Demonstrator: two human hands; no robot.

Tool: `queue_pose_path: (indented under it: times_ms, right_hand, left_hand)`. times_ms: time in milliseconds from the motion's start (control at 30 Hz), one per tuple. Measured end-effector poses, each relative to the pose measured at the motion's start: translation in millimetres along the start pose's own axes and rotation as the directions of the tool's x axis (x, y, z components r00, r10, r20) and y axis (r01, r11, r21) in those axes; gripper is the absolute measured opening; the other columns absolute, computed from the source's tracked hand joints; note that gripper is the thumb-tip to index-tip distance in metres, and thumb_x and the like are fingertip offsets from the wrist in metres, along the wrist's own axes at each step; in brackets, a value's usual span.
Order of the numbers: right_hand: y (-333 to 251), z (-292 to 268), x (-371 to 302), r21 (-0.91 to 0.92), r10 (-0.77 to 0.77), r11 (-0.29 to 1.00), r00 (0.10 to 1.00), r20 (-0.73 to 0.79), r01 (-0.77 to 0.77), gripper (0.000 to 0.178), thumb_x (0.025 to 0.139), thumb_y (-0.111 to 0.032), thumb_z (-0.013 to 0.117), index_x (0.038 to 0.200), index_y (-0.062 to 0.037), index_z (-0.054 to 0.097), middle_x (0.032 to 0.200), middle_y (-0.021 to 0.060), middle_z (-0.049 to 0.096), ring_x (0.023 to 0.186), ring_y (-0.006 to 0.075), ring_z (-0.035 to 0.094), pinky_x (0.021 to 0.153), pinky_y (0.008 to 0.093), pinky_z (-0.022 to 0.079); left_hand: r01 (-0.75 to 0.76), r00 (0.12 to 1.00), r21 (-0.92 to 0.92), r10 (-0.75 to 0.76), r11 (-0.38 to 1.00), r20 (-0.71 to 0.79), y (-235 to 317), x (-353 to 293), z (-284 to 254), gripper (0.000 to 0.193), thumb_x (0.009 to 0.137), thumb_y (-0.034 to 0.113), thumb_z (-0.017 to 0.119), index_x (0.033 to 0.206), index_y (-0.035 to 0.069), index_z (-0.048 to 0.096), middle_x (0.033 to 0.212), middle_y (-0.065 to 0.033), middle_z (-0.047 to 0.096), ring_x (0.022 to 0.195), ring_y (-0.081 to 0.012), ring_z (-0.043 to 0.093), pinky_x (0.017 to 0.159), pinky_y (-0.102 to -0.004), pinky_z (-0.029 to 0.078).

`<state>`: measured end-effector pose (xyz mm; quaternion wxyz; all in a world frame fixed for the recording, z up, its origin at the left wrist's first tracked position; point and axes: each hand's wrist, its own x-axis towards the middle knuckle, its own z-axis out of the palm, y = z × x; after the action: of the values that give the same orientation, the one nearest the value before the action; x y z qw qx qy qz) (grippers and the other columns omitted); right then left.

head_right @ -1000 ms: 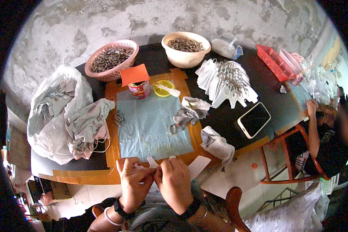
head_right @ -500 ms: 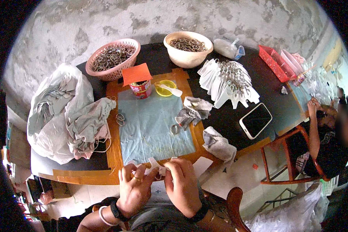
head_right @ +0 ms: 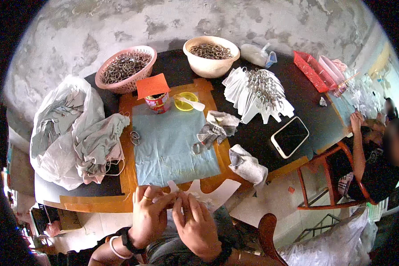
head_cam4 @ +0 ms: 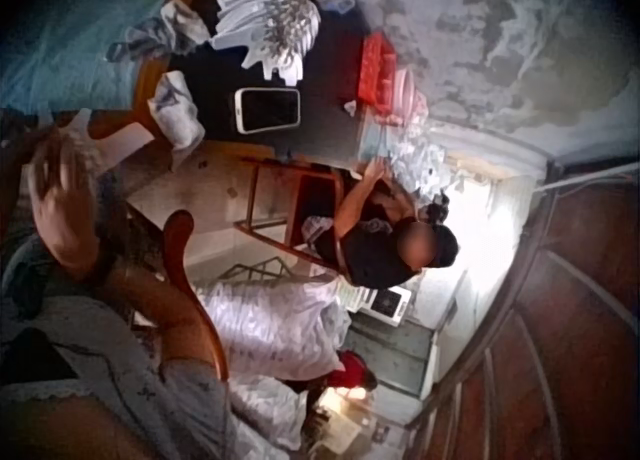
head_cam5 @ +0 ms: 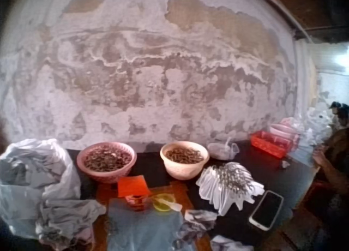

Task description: Apply adhesive to shoe components and attach metal rings.

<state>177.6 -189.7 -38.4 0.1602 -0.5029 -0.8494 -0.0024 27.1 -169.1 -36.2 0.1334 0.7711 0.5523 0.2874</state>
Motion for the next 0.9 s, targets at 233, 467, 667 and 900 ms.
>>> queue_pose_path:
  times_ms: [233,467,667,900]
  right_hand:
    - [10.1,-6.1,-1.3,0.288,0.053,0.956,0.999,-0.007,-0.049,0.052,0.079,-0.003,0.058,0.128,0.0079,0.043,0.124,0.0214,0.055,0.112,0.0354,0.054,0.094,0.0430,0.047]
    - [15.9,-6.2,-3.6,0.416,0.023,0.910,0.998,-0.051,0.000,0.061,0.076,-0.001,0.060,0.133,0.0058,0.039,0.129,0.0199,0.052,0.117,0.0353,0.052,0.096,0.0447,0.045]
    - [14.6,-8.6,-2.4,0.354,0.051,0.933,0.998,0.041,-0.062,0.061,0.077,0.001,0.061,0.133,0.0052,0.038,0.129,0.0204,0.052,0.115,0.0353,0.054,0.096,0.0448,0.045]
    - [38.9,-18.2,-3.8,0.371,0.182,0.921,0.975,-0.129,-0.123,0.060,0.074,-0.001,0.065,0.130,-0.0004,0.042,0.135,0.0189,0.047,0.124,0.0361,0.045,0.103,0.0464,0.036]
  left_hand:
    - [0.049,0.999,-0.211,-0.047,0.976,0.015,-16.2,5.4,-11.9,0.048,0.065,-0.002,0.062,0.109,0.016,0.067,0.103,-0.0052,0.059,0.091,-0.0272,0.054,0.078,-0.0409,0.044]
    - [-0.214,0.971,0.058,0.206,0.975,0.121,-13.6,8.5,-16.0,0.048,0.064,0.000,0.064,0.110,0.015,0.068,0.106,-0.0058,0.059,0.096,-0.0284,0.054,0.079,-0.0413,0.046]
    - [-0.123,0.988,-0.017,0.125,0.992,0.094,-16.6,8.3,-8.8,0.039,0.071,0.000,0.063,0.110,0.007,0.065,0.104,-0.0093,0.058,0.095,-0.0306,0.053,0.080,-0.0426,0.046]
    - [0.021,0.995,0.017,-0.022,1.000,0.099,-6.2,25.4,-7.3,0.035,0.082,0.009,0.065,0.116,0.002,0.059,0.113,-0.0158,0.051,0.104,-0.0354,0.046,0.088,-0.0446,0.041]
